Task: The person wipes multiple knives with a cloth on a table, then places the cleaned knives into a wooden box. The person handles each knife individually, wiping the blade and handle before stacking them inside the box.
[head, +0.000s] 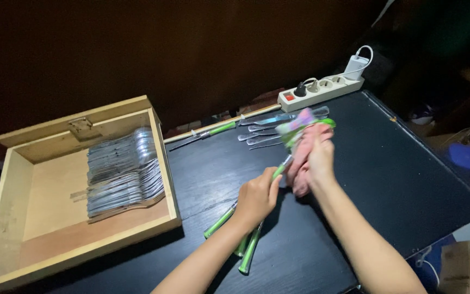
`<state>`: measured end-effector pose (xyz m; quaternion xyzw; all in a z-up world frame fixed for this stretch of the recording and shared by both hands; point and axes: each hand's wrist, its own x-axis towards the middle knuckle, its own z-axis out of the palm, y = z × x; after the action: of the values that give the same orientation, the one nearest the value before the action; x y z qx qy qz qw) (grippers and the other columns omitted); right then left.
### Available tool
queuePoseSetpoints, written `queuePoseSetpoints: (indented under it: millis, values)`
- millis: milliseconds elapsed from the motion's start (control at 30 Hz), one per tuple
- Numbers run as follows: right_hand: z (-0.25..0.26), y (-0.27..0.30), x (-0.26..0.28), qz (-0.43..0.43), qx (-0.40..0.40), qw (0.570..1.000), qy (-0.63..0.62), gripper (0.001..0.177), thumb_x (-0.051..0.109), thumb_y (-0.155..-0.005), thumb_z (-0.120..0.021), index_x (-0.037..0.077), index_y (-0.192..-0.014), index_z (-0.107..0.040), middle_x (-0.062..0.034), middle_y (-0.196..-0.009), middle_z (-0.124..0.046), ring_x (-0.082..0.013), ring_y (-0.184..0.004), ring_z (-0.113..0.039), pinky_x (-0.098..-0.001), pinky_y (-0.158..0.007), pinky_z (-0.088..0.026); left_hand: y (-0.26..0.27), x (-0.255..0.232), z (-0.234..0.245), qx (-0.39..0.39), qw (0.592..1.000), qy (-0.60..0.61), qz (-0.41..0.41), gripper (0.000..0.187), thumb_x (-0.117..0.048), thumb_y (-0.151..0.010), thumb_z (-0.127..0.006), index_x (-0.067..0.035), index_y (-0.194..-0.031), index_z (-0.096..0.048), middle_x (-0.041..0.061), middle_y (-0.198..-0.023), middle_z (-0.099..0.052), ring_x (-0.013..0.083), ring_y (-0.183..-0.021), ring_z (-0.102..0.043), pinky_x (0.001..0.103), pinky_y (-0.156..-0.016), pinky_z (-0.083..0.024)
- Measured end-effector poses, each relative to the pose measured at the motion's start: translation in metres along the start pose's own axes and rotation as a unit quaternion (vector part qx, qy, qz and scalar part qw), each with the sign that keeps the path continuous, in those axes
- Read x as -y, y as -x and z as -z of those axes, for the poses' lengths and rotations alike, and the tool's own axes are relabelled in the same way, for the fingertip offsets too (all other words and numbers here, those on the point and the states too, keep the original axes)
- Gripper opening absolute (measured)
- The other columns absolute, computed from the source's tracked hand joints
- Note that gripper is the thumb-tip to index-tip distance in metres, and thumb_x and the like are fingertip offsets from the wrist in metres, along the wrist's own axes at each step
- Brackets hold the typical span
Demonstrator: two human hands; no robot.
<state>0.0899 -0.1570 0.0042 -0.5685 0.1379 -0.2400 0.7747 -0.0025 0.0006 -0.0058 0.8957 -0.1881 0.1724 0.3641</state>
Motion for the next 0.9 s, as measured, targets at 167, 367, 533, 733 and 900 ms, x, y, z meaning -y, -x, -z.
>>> queuePoseSetpoints:
  millis: [167, 367, 533, 733, 900]
  values:
    - [-0.007, 0.002, -0.025, -0.042, 0.031, 0.998, 0.023, 0.033, 0.038, -0.100, -0.067, 0.006, -0.091, -0.061, -0.0073, -0.074, -0.067, -0.0141, -0.048, -0.061, -0.0251, -0.033, -0.047, -0.006, -0.003, 0.003, -0.004, 1.000, 0.017, 0.024, 0.024, -0.036, -0.105, -0.049, -0.019, -0.119, -0.059, 0.019, -0.077, -0.071, 0.0453, -0.074, -0.072, 0.056, -0.064, -0.057]
    - [0.038, -0.065, -0.016, 0.025, -0.067, 0.995, -0.062, 0.025, 0.035, -0.101, -0.068, 0.010, -0.103, -0.063, -0.0049, -0.090, -0.073, -0.0098, -0.074, -0.072, -0.0234, -0.063, -0.062, -0.003, -0.015, 0.008, -0.017, 0.999, 0.035, 0.025, 0.024, -0.036, -0.106, -0.047, -0.017, -0.116, -0.058, 0.019, -0.073, -0.070, 0.0421, -0.071, -0.073, 0.051, -0.063, -0.057]
    - [-0.009, 0.025, 0.026, -0.012, 0.033, 0.998, 0.042, 0.016, 0.028, -0.102, -0.052, 0.012, -0.098, -0.055, -0.0064, -0.084, -0.065, -0.0132, -0.065, -0.067, -0.0263, -0.042, -0.052, -0.014, -0.009, 0.016, -0.072, 0.987, 0.109, 0.089, 0.029, -0.040, -0.107, -0.044, -0.013, -0.117, -0.050, 0.026, -0.074, -0.068, 0.0510, -0.074, -0.069, 0.056, -0.064, -0.053]
    - [-0.020, 0.067, 0.009, -0.004, 0.225, 0.974, 0.013, 0.021, 0.030, -0.104, -0.063, 0.010, -0.107, -0.067, -0.0005, -0.092, -0.072, -0.0069, -0.079, -0.062, -0.0271, -0.079, -0.057, -0.012, 0.010, 0.004, 0.094, 0.989, -0.014, 0.111, 0.048, -0.046, -0.106, -0.035, -0.008, -0.099, -0.064, 0.023, -0.082, -0.074, 0.0477, -0.085, -0.071, 0.057, -0.075, -0.055]
    - [-0.011, 0.036, 0.032, 0.072, 0.107, 0.991, 0.039, 0.058, 0.059, -0.107, -0.042, 0.015, -0.073, -0.057, -0.0040, -0.049, -0.055, -0.0082, -0.039, -0.055, -0.0192, -0.034, -0.041, -0.030, -0.017, 0.053, -0.037, 0.991, 0.126, -0.002, 0.040, -0.041, -0.102, -0.059, -0.008, -0.123, -0.068, 0.017, -0.112, -0.073, 0.0383, -0.107, -0.070, 0.044, -0.089, -0.057]
